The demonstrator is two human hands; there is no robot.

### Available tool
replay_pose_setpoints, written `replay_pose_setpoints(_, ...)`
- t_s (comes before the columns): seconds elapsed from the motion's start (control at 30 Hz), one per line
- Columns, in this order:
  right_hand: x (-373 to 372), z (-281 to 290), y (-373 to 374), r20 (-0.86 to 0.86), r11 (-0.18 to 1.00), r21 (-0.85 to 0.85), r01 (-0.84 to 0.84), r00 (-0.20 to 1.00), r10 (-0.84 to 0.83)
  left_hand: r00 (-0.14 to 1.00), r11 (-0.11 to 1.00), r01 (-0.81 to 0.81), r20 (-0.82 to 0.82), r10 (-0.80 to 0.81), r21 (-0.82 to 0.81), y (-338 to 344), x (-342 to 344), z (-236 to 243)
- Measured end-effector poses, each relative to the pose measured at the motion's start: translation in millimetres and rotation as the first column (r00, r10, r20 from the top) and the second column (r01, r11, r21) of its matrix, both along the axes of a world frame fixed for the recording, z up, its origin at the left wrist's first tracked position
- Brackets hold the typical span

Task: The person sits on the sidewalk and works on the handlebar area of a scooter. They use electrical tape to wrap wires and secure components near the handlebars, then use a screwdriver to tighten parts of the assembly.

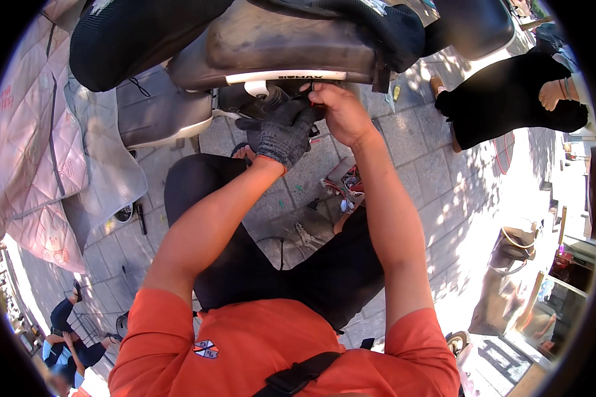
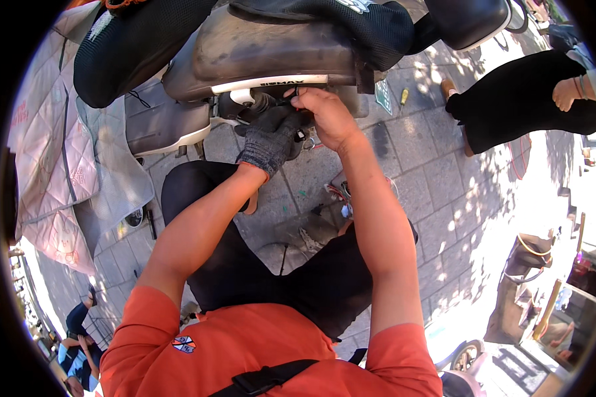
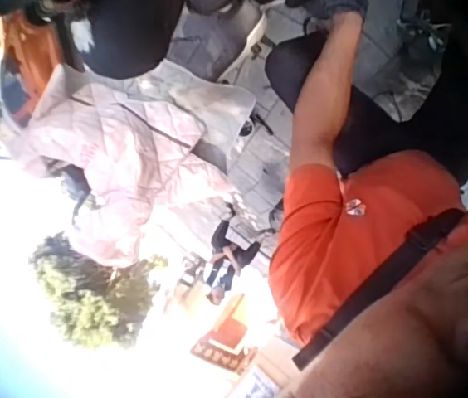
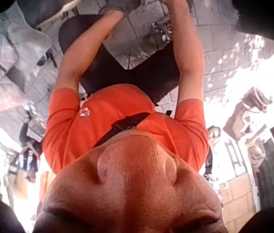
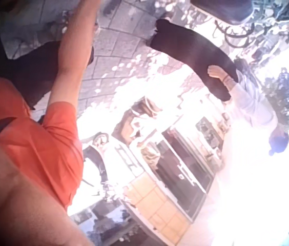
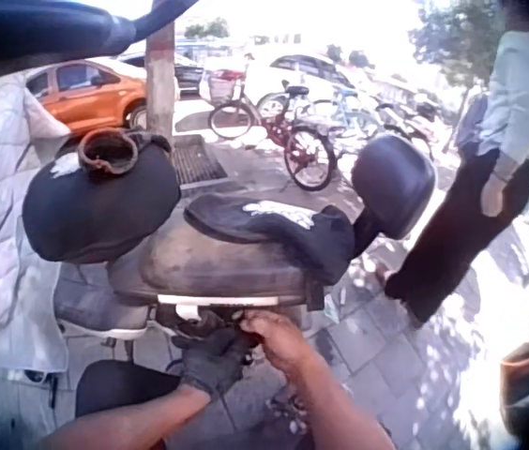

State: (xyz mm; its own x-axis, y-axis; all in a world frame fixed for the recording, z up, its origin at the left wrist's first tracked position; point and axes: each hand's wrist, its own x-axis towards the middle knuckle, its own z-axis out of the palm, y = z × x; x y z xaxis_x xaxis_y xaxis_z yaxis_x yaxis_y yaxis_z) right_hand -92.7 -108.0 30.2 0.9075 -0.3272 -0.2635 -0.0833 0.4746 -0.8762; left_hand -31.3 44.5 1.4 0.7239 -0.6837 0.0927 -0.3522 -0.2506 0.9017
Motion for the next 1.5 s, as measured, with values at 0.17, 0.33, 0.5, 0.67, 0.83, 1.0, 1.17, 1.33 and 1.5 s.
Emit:
replay_pose_setpoints(0.17, 3.2, 5.5, 8.5, -0.049, 0.996, 0.024, -0.088, 0.995, 0.089, 0.925, 0.996, 0.023, -0.381, 0.011, 0.086, -5.3, -5.5, 40.7)
replay_pose_setpoints(0.33, 12.3, -4.1, 18.0, -0.23, 0.89, -0.455, 0.045, 0.959, -0.166, 0.966, 0.999, 0.012, -0.259, -0.019, -0.032, -1.9, -6.9, 19.7)
replay_pose_setpoints(0.5, -1.8, -4.2, 7.6, -0.146, 0.903, -0.411, 0.128, 0.968, -0.204, 0.917, 0.994, -0.039, -0.398, -0.006, -0.106, -0.9, -10.7, 20.3)
replay_pose_setpoints(0.67, -11.8, 0.0, -3.8, -0.183, 0.936, -0.34, 0.088, 0.97, -0.158, 0.957, 0.994, -0.074, -0.287, 0.05, -0.075, -4.7, -9.2, 13.9)
replay_pose_setpoints(0.83, -10.3, -1.8, -5.9, -0.145, 0.955, -0.29, 0.065, 0.983, -0.111, 0.996, 0.991, -0.089, 0.004, 0.089, -0.101, -4.6, 1.9, -9.5)
replay_pose_setpoints(1.0, -6.0, -12.1, -9.1, -0.002, 0.872, -0.488, 0.044, 0.999, -0.052, 0.996, 0.999, -0.01, 0.093, 0.014, -0.038, -0.9, 3.6, 0.1)
replay_pose_setpoints(1.17, -5.6, -11.4, -3.1, 0.115, 0.693, -0.712, 0.117, 0.992, -0.05, 0.976, 0.996, 0.089, 0.198, -0.087, 0.001, 2.7, 10.8, 1.4)
replay_pose_setpoints(1.33, -7.7, -16.6, 3.4, 0.135, 0.716, -0.664, 0.216, 0.976, -0.169, 0.973, 0.996, 0.038, -0.225, -0.054, -0.079, -3.1, 4.7, 23.3)
replay_pose_setpoints(1.5, 0.3, -23.4, 4.8, 0.067, 0.722, -0.638, 0.268, 0.953, -0.295, 0.939, 0.992, 0.021, -0.339, -0.063, -0.124, -5.9, 6.3, 11.9)
